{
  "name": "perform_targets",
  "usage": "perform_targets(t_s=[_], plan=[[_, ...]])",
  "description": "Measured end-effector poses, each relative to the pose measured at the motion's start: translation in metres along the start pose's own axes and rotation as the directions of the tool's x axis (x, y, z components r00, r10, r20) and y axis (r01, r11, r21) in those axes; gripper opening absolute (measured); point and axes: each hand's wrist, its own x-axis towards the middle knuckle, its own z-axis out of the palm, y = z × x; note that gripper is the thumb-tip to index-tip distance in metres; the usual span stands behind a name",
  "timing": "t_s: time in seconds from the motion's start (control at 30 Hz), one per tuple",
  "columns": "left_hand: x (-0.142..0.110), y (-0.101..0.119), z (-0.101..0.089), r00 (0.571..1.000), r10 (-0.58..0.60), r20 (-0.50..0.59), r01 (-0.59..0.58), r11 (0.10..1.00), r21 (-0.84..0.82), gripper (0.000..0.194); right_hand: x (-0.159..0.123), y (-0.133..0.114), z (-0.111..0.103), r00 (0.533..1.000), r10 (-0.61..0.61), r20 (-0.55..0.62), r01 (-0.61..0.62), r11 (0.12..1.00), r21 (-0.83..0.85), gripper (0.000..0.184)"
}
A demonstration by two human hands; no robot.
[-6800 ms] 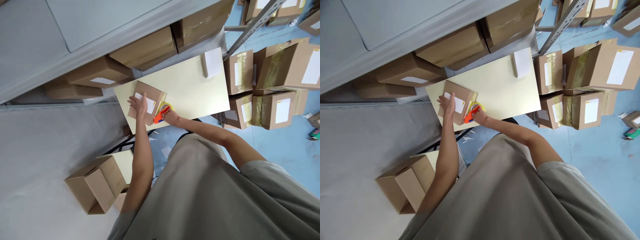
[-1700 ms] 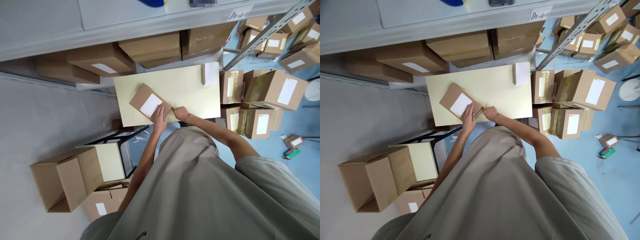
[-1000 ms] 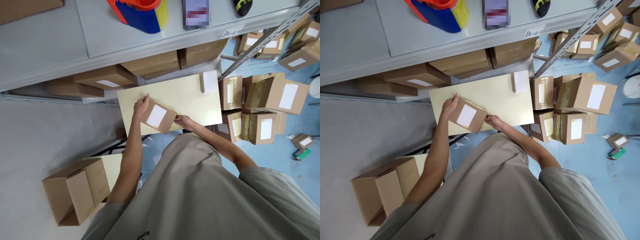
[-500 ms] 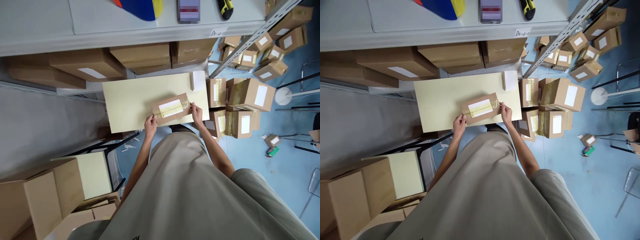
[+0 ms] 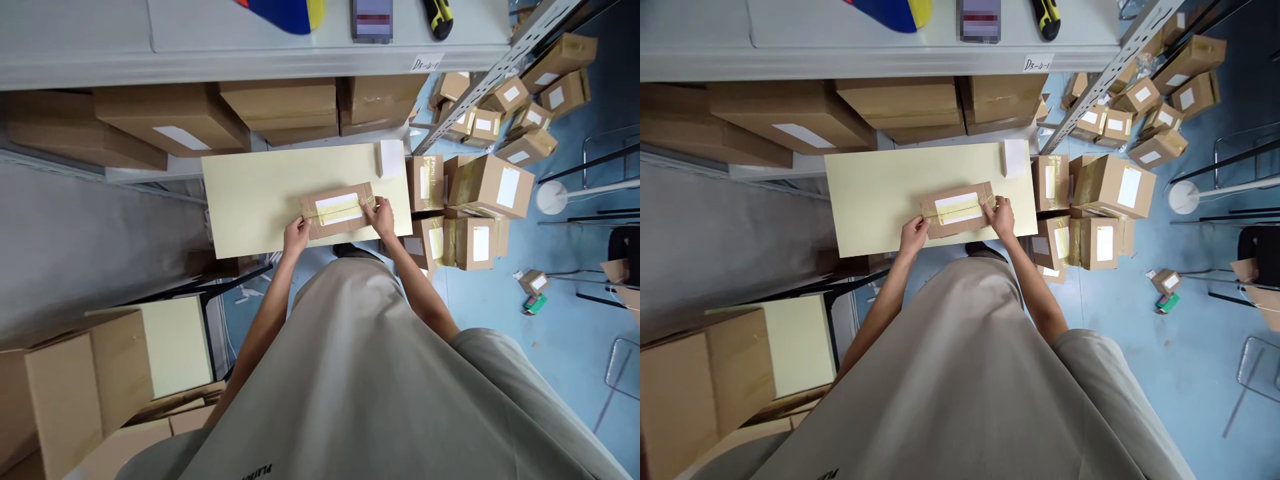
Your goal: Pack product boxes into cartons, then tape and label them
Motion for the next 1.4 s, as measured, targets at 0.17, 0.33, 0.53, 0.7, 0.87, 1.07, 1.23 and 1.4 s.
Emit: perform_targets(t_s=[0.17,0.33,0.53,0.7,0.87,1.07,1.23,1.4], plan=[[0.003,0.009,0.004,0.997,-0.068,0.020,0.069,0.997,-0.034,0.034,-0.004,0.004,0.003,0.995,-0.069,0.073,0.067,0.997,0.035,0.085],[0.007,0.018,-0.001,0.998,-0.060,0.025,0.061,0.998,-0.035,0.026,-0.011,0.011,-0.018,0.967,-0.227,0.116,0.209,0.967,0.149,0.092],[0.018,0.022,-0.004,0.992,0.055,-0.113,-0.068,0.991,-0.113,0.053,-0.016,0.012,-0.036,0.955,-0.277,0.103,0.254,0.948,0.192,0.061],[0.016,0.010,0.016,0.984,-0.085,-0.154,0.077,0.995,-0.057,0.043,-0.026,0.014,-0.010,0.990,-0.141,-0.005,0.141,0.981,0.136,0.036],[0.001,-0.012,0.030,0.977,-0.148,-0.153,0.142,0.989,-0.046,0.038,-0.040,0.028,0.012,0.996,-0.028,0.083,0.022,0.998,0.062,0.048],[0.009,-0.025,0.016,0.981,-0.133,-0.142,0.127,0.991,-0.049,0.041,-0.033,0.038,0.001,0.990,-0.015,0.142,0.025,0.997,-0.071,0.060],[0.038,-0.013,0.000,0.973,-0.075,-0.217,0.071,0.997,-0.025,0.039,0.012,0.038,-0.024,0.993,-0.046,0.108,0.068,0.975,-0.210,0.056],[0.074,0.031,0.001,0.963,0.136,-0.234,-0.113,0.987,0.112,0.042,0.083,0.027,-0.047,0.980,-0.176,0.096,0.198,0.928,-0.316,0.057]])
